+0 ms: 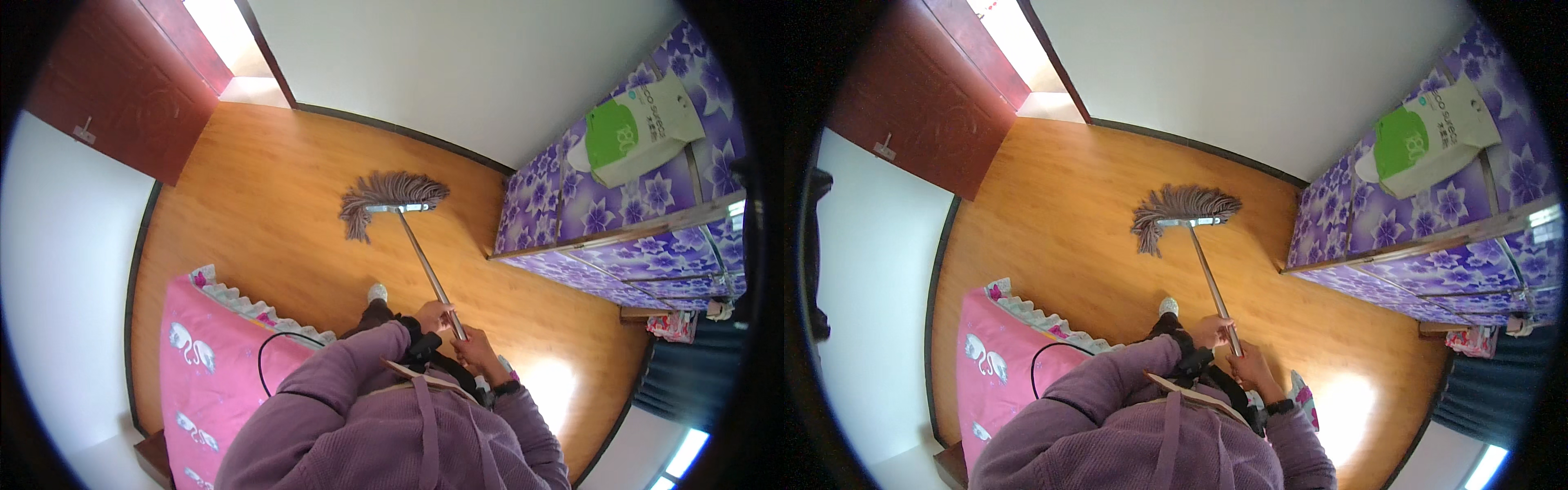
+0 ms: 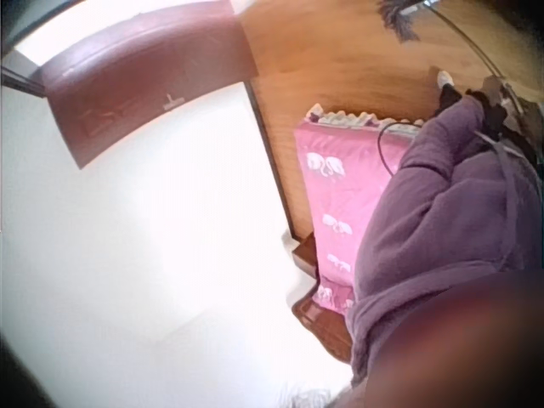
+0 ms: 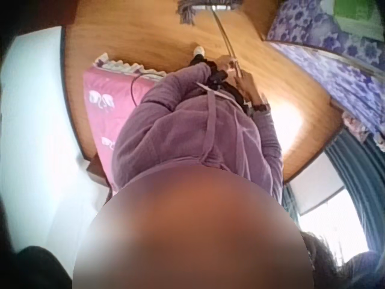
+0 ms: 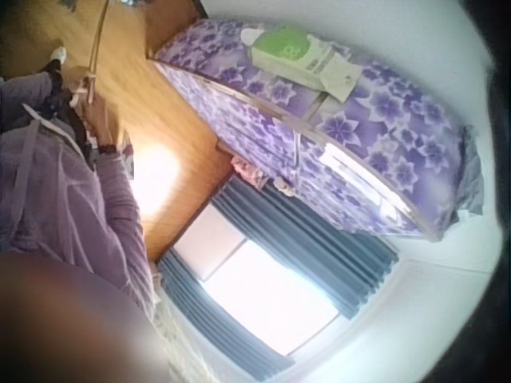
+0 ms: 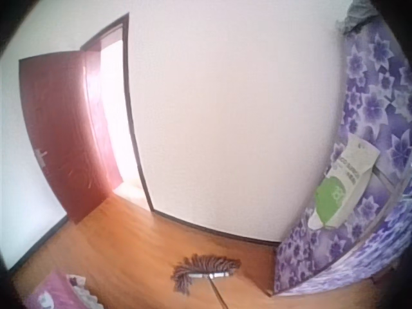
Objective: The person mops the wooden floor in a bedroom using a mop, moving around furniture and along walls. The person then continues mopping into an adjacent hallway with tiled flooring.
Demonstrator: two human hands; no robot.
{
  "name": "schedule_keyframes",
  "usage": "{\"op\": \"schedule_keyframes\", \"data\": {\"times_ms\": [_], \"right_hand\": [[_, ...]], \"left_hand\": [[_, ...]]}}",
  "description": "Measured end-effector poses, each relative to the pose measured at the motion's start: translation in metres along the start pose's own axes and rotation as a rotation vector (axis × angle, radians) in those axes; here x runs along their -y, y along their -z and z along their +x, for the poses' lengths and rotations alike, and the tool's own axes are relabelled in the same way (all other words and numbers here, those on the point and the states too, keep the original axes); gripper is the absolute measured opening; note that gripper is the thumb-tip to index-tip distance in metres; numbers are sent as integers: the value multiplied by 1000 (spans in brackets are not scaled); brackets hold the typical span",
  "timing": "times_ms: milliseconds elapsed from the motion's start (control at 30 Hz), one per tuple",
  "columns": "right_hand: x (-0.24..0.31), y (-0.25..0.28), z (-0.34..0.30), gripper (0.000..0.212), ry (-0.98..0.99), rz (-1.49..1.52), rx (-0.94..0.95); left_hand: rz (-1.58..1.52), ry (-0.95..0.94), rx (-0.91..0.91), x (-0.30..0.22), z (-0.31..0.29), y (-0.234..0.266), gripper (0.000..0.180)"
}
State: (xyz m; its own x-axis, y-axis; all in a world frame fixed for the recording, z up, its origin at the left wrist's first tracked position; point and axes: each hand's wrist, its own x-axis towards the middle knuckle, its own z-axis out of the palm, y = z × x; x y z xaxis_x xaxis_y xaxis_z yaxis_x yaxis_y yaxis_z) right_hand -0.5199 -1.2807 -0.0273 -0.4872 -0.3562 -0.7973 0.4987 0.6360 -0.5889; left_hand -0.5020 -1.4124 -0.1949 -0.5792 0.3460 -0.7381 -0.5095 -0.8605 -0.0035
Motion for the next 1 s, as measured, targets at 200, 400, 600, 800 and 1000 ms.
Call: {"op": "schedule_keyframes", "data": {"times_ms": [200, 400, 600, 800, 1000], "right_hand": [[89, -53, 97, 17, 123, -88, 68], [169, -118, 183, 23, 231, -329, 134], [229, -172, 222, 27, 288, -667, 227], [231, -216, 215, 27, 340, -723, 373], [193, -210, 189, 28, 442, -874, 463]], "left_hand": [[444, -382, 7, -122, -17, 30, 19], [-136, -463, 123, -229, -37, 77, 14], [-417, -525, 97, -282, -70, 118, 13], [-434, -643, -62, -270, -108, 155, 12], [-315, -628, -111, -207, -105, 181, 15]]}}
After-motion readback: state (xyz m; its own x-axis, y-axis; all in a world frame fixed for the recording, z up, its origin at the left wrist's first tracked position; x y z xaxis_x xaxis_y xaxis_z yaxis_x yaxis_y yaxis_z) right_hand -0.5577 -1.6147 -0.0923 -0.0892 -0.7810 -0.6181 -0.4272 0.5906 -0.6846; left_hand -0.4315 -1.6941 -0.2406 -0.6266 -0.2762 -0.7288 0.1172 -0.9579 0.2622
